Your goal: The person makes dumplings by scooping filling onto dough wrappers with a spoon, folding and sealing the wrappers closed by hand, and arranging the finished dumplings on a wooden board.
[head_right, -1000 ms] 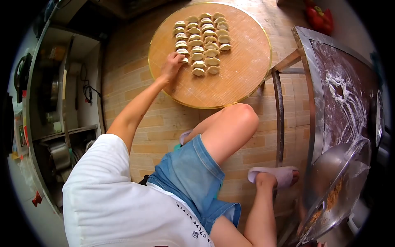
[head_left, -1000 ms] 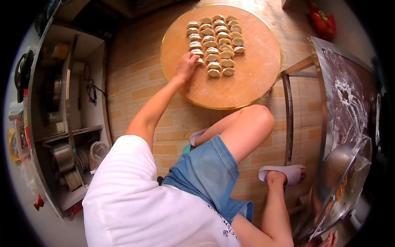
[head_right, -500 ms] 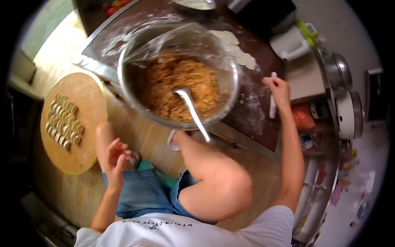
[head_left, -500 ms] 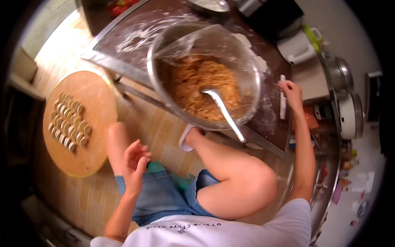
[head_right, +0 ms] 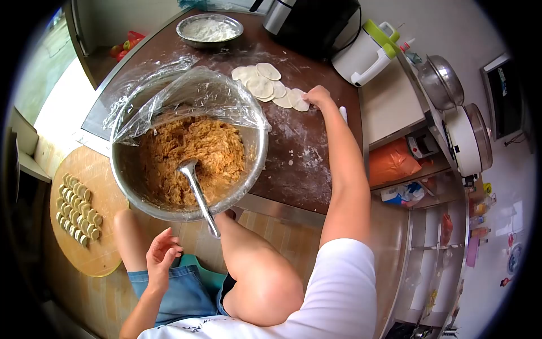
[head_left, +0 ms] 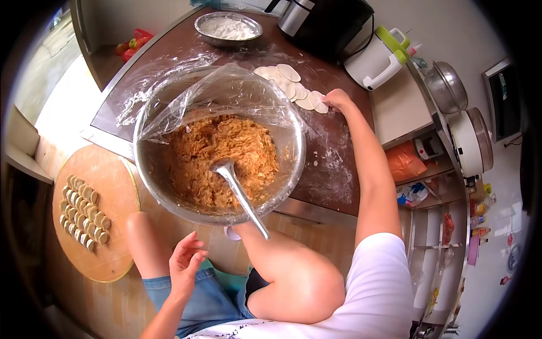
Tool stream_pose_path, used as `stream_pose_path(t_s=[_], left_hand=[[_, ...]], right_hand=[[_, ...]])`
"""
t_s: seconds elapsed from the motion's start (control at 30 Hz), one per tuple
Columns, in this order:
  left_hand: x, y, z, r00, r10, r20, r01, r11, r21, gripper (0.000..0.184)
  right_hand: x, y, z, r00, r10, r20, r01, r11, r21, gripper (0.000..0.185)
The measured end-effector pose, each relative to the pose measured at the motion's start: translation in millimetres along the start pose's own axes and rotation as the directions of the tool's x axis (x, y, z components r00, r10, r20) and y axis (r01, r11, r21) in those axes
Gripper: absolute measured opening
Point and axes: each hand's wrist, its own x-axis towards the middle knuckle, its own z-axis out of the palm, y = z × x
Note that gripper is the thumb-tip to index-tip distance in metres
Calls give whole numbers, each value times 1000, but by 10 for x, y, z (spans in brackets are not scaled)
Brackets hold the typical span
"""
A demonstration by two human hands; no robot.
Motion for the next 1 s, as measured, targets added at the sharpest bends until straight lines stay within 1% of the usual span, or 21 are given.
stream_pose_path(t_s=[0.03, 0.07, 0.17, 0.2, 0.3, 0.33, 0.37, 0.43, 0.5, 0.53, 0.6, 0.63, 0.67, 0.7, 0.8, 0.83, 0.87, 0.9, 0.93, 0.97, 1.0], left_hand=[[9, 11, -44, 1000, -6, -12, 7, 1000, 5, 43], [4, 13, -68, 1000, -17, -20, 17, 1000, 8, 43], [12, 26, -53, 999, -19, 30, 18, 1000, 17, 42], [19, 34, -23, 996, -11, 83, 10, 1000, 16, 42], [36, 81, 119, 974, 26, 224, -27, 1000, 2, 42], [34, 104, 176, 963, 40, 267, -40, 999, -6, 42], [25, 125, 222, 950, 62, 307, -60, 998, -14, 42], [-35, 180, 292, 946, 74, 316, -74, 997, -11, 42], [-109, 248, 284, 949, 84, 303, -84, 996, -11, 40], [-149, 245, 235, 958, 75, 277, -74, 997, -15, 40], [-222, 216, 184, 971, 58, 234, -50, 998, -38, 39], [-244, 211, 161, 968, 35, 247, -23, 998, -50, 39], [-260, 223, 136, 965, 14, 262, 2, 998, -59, 39], [-280, 242, 120, 961, -6, 276, 26, 997, -69, 39], [-314, 537, 253, 893, 27, 449, 46, 987, -152, 37], [-307, 654, 299, 835, 46, 549, 82, 975, -207, 43], [-295, 792, 353, 770, 74, 634, 122, 958, -259, 49], [-273, 977, 467, 758, 70, 648, 212, 913, -347, 58], [-244, 1173, 609, 751, 69, 657, 301, 850, -433, 68], [-216, 1336, 735, 761, 78, 644, 328, 810, -486, 77], [-149, 1383, 796, 780, 105, 617, 378, 707, -598, 77]], right_hand=[[-46, -65, -67, 998, 52, 30, -51, 999, -6, 27], [-26, -48, -124, 987, 107, 118, -108, 994, 7, 25], [-455, -202, -125, 996, 89, -5, -88, 988, 128, 24], [-517, -185, -102, 997, 72, -13, -69, 982, 174, 26], [-335, 26, 15, 981, -96, -169, 148, 933, 328, 28], [-292, 35, 58, 970, -85, -226, 143, 956, 255, 28], [-235, 24, 8, 998, -35, -54, 44, 980, 194, 29], [-15, 106, 134, 986, -4, -170, 16, 997, 70, 30], [245, 267, 222, 952, 78, -296, -56, 995, 83, 22], [63, 128, 135, 970, 118, -211, -106, 992, 69, 33], [-186, 18, 75, 957, 51, -286, 23, 968, 248, 24], [-239, 11, 78, 945, 27, -327, 87, 940, 330, 20], [-88, 78, 129, 958, 36, -284, 150, 783, 604, 19], [-148, 21, 93, 954, -25, -297, 211, 760, 614, 20], [-712, -532, -265, 911, -216, -352, 396, 697, 597, 19], [-1066, -838, -391, 885, -279, -373, 455, 687, 566, 17], [-1451, -1139, -484, 842, -371, -392, 540, 596, 594, 17], [-1862, -1429, -541, 789, -460, -407, 609, 493, 622, 16], [-2281, -1682, -569, 686, -580, -439, 723, 472, 505, 14], [-2692, -1886, -541, 572, -691, -442, 817, 426, 390, 12], [-3109, -2034, -437, 482, -775, -408, 872, 381, 307, 11]])
